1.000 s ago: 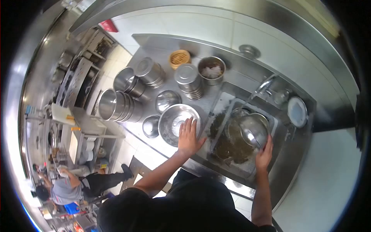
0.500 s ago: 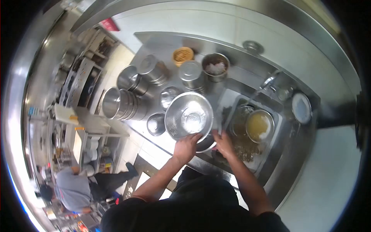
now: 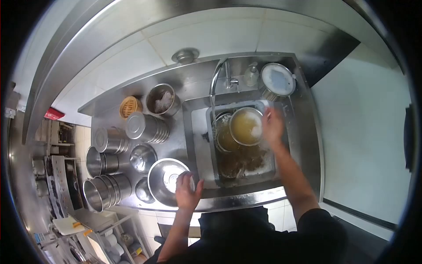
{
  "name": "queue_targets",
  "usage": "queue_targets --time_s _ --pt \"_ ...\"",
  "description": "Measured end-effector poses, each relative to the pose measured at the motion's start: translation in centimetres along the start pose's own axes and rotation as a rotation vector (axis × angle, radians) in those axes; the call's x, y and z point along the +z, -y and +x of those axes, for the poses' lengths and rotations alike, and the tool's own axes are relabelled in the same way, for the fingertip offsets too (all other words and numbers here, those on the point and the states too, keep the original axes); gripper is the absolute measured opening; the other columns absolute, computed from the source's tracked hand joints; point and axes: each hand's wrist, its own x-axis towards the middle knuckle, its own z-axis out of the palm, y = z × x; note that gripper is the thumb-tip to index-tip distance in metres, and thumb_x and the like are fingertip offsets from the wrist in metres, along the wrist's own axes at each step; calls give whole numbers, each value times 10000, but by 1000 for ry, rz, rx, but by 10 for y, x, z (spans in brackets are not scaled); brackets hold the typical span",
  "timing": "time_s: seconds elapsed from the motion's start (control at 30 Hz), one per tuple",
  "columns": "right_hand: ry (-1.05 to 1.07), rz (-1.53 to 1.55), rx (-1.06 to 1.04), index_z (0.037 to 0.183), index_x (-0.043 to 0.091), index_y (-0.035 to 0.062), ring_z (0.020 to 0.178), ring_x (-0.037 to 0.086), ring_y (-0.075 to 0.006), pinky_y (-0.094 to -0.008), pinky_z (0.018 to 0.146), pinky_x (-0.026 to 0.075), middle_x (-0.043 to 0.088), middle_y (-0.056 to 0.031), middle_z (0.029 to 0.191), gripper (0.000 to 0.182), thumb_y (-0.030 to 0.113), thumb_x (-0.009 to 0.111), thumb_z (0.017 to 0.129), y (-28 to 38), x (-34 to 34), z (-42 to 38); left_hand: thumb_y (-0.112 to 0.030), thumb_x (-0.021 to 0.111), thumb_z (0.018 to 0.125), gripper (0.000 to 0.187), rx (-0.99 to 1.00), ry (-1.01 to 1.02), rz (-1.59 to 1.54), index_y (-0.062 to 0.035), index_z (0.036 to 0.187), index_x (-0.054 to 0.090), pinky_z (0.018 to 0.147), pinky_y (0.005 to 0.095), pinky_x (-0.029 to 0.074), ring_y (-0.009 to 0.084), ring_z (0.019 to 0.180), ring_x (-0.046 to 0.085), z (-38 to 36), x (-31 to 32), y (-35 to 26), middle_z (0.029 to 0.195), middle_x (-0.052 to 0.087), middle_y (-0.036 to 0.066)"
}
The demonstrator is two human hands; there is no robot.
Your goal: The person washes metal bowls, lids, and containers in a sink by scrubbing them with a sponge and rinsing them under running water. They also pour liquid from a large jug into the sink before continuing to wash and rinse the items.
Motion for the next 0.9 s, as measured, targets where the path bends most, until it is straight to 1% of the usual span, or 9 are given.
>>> queue_targets --time_s 0.07,0.2,0.27,0.4,0.5,0.6,0.7,0.73,0.9 --pt "-226 -171 -236 1074 661 62 960 620 -386 -486 842 499 643 -169 1035 200 177 625 915 -8 -20 82 -176 755 871 358 -169 143 -257 -31 1175 633 939 462 509 391 1120 620 35 44 -19 1171 648 203" --pt "203 -538 38 1334 566 58 1236 581 -403 -491 1022 479 615 -210 1327 478 329 585 941 -40 8 192 -393 739 878 645 -69 231 -43 10 1334 524 974 476 517 425 1143 630 120 221 -5 1234 641 237" --pt "481 -567 24 1417 501 70 1280 570 -388 -503 1062 457 588 -225 1379 553 372 555 958 -72 38 216 -493 756 832 852 -319 352 93 19 1430 430 994 468 514 424 1153 630 165 288 -2 1273 625 262" --pt "458 -552 51 1390 508 62 1221 608 -393 -501 1018 486 623 -231 1317 542 348 587 936 -56 27 207 -441 788 786 584 -755 592 -466 8 1148 692 913 453 559 368 1031 708 211 352 23 1065 711 270" --pt "174 -402 -1 1342 515 57 1124 646 -424 -508 949 515 652 -267 1225 532 372 608 924 -13 -28 177 -352 783 770 390 -601 663 -181 -14 962 742 865 466 575 367 939 730 222 360 38 954 736 233" --pt "-19 -128 84 1296 515 44 1101 653 -428 -509 913 506 664 -271 1153 537 423 625 931 3 -77 126 -280 748 781 335 -261 334 96 -17 986 727 863 485 570 388 935 721 212 329 7 982 736 222" --pt "-8 157 239 1301 473 20 1040 647 -481 -523 898 495 666 -287 1129 537 435 554 970 -8 -91 57 -228 668 801 399 -145 380 181 1 1126 699 883 512 543 444 963 691 219 275 -35 985 719 265" --pt "7 238 316 1295 475 18 1048 642 -484 -526 904 487 662 -295 1124 527 436 535 980 -17 -79 31 -211 605 845 594 -115 385 191 -44 1409 529 873 525 539 451 954 689 216 257 -50 984 721 262" --pt "48 343 423 1213 517 21 1041 596 -464 -501 911 453 608 -270 1123 359 300 541 989 -51 44 -47 -212 524 944 731 -174 411 -51 -152 1605 217 883 519 546 421 1012 689 204 206 -77 1206 660 281"
